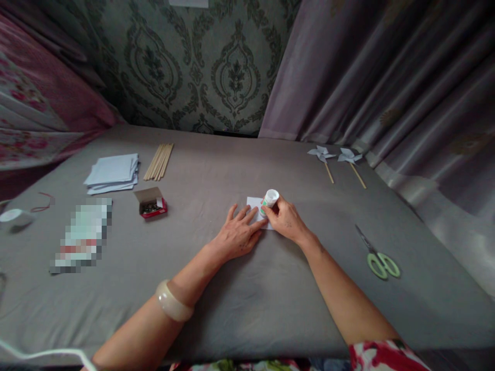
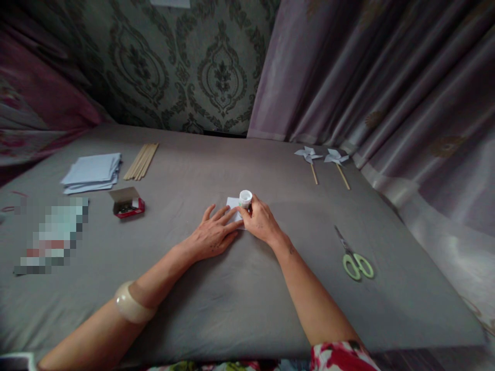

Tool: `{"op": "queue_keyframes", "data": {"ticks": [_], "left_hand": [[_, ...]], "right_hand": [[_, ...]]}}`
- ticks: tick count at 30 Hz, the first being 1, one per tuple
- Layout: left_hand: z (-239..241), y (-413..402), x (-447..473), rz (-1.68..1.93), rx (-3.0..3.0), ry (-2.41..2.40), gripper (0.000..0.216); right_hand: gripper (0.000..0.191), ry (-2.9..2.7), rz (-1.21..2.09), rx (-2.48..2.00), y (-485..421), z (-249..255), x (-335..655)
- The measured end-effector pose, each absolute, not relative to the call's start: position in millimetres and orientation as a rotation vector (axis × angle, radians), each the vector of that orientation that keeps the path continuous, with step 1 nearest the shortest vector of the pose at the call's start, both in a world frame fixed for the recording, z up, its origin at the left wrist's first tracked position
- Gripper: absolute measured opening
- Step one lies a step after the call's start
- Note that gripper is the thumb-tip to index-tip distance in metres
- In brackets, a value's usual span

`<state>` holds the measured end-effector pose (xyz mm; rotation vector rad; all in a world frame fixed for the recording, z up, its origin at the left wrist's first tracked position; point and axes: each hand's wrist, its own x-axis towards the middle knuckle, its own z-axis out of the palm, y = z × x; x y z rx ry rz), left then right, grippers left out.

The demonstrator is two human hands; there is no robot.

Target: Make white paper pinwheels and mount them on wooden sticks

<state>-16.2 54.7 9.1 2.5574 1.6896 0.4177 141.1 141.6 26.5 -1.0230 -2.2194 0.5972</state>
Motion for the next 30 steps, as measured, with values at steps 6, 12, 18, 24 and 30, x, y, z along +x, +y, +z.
{"op": "queue_keyframes", "data": {"ticks": [6, 12, 18, 24, 30], "left_hand": [[7.9, 55.1, -16.4, 0.407, 2.55, 1.694, 0.039], [9.0, 55.6, -15.6, 0.418, 2.532, 1.686, 0.038], [9.9, 55.2, -16.0, 0.441, 2.525, 1.687, 0.037], [9.1, 55.6, -15.6, 0.407, 2.53, 1.694, 0.039], [9.3, 55.3, -15.5, 0.436, 2.521, 1.692, 0.038]], "right_hand": [[0.018, -2.227, 0.574, -1.057, 141.5, 26.5, 142.9], [0.02, -2.173, 0.559, -1.041, 141.3, 19.3, 139.9], [0.019, -2.232, 0.653, -1.011, 142.8, 24.9, 144.3], [0.019, -2.195, 0.564, -1.061, 144.4, 22.8, 142.5], [0.019, -2.221, 0.638, -1.014, 142.9, 25.5, 145.0]]}}
